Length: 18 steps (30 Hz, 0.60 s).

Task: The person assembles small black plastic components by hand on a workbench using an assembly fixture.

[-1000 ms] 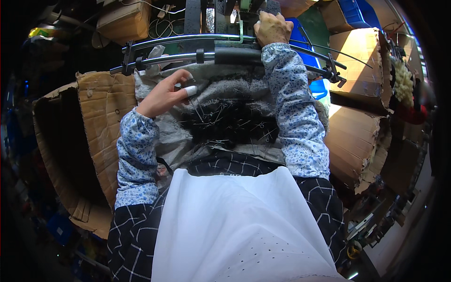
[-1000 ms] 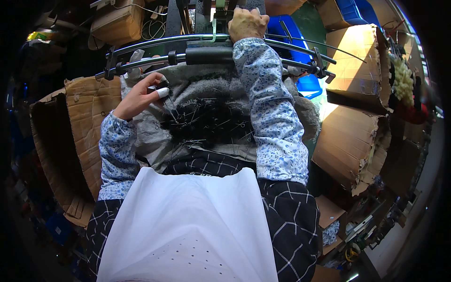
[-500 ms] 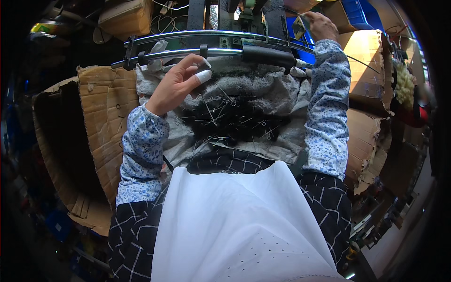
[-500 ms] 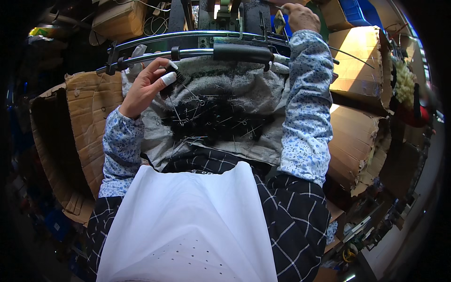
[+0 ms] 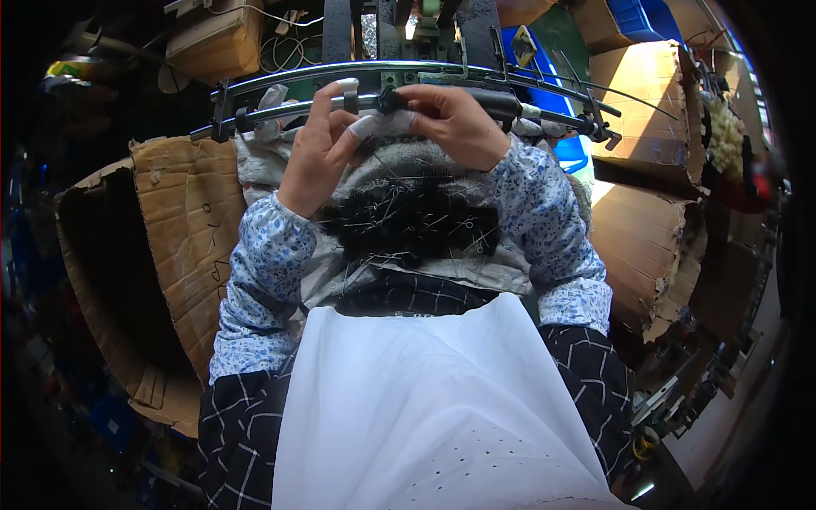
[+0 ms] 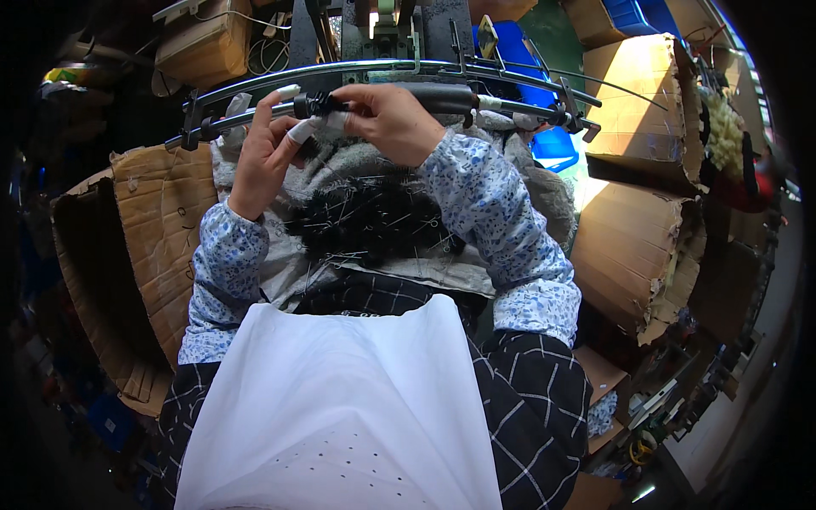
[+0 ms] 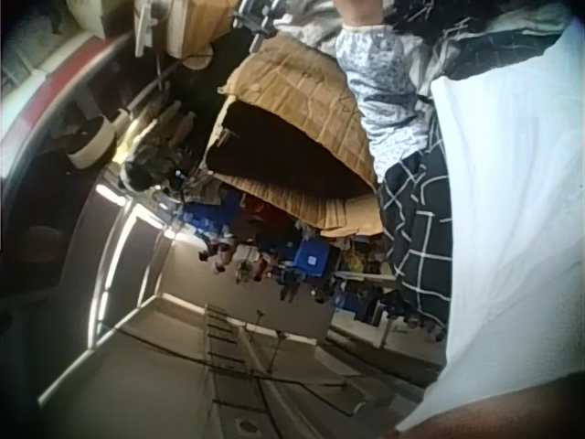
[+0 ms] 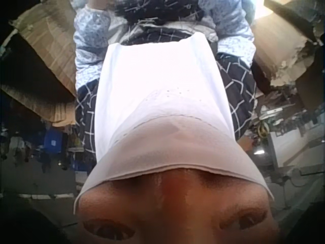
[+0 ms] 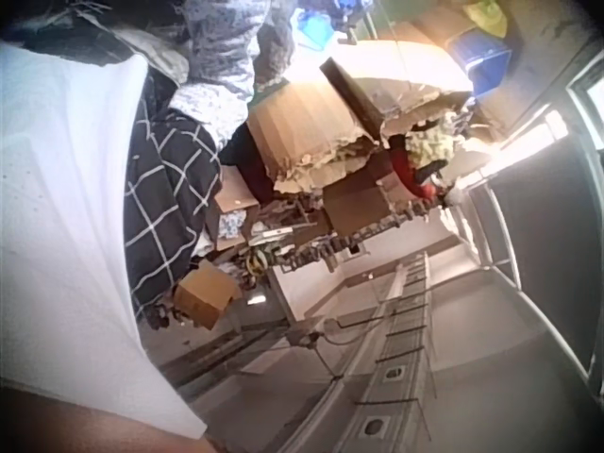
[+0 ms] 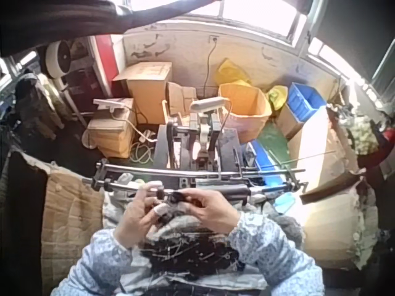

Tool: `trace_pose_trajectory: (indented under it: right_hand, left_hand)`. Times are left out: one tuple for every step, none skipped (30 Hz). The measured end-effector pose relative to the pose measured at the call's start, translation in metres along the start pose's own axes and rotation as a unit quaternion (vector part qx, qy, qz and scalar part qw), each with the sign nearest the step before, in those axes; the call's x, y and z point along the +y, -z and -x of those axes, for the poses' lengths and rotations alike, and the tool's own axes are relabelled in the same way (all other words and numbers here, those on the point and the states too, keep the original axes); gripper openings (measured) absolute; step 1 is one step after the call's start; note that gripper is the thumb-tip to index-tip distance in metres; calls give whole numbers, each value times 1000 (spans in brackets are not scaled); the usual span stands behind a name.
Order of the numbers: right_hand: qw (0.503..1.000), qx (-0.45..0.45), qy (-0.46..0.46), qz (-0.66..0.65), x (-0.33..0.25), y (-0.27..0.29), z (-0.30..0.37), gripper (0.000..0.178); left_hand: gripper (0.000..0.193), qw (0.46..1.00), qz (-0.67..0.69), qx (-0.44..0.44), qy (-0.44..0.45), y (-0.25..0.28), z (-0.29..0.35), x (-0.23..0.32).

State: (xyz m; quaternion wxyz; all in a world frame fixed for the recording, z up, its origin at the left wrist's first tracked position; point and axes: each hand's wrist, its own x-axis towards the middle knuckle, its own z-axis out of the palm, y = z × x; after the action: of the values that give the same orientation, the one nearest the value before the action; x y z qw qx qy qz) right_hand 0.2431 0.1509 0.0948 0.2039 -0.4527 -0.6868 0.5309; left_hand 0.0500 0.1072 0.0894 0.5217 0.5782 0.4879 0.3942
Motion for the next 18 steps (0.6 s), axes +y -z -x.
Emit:
trace_pose_trajectory:
  right_hand:
    - [999,37,14,28,-1,11,-6,30]
    - [970,158,45,177,6,26,-13,27]
    - [905,274,73,318,16,43,-23,24]
    - [828,334,77,444,31,64,-28,21]
    - [731,384,80,558,47,77,-35,18]
    - [732,384,82,557,56,81,-42,18]
    - [706,384,79,591,61,82,-48,16]
    - [677,383,75,624,65,84,-53,15]
    - [677,382,76,624,69,86,-57,15]
    - [668,366,63,646,69,85,-61,16]
    - [657,349,49,667,69,85,-64,18]
    - [669,340,52,659,69,85,-65,17]
    - [669,340,52,659,71,86,-67,17]
    - [678,341,63,648,74,87,-69,17]
    - [685,343,73,638,77,88,-70,17]
    - [686,342,74,638,78,88,-70,17]
    - [689,346,78,632,79,87,-69,18]
    - [692,350,82,626,79,87,-70,18]
  left_hand:
    - [31,999,-4,32,24,7,2,-3]
    - [32,999,-12,29,19,16,4,-12]
    - [32,999,-13,31,20,20,8,-16]
    - [32,999,-10,12,31,22,9,-19]
    - [31,999,-8,-5,42,22,9,-22]
    - [31,998,-11,-18,52,22,11,-23]
    - [31,998,-12,-16,52,22,13,-24]
    - [30,998,-4,-21,58,21,15,-25]
    - [30,998,4,-27,65,20,15,-25]
    - [29,997,6,-24,68,20,16,-21]
    - [29,997,6,-22,69,19,16,-21]
    - [29,997,6,-19,70,19,16,-20]
    - [29,997,7,-16,70,19,16,-20]
    - [29,997,7,-16,70,19,15,-20]
    - [29,997,0,-22,73,19,15,-20]
    - [29,997,-8,-27,77,19,15,-20]
    - [29,997,-7,-26,77,19,15,-19]
    - [29,997,-8,-24,77,19,15,-17]
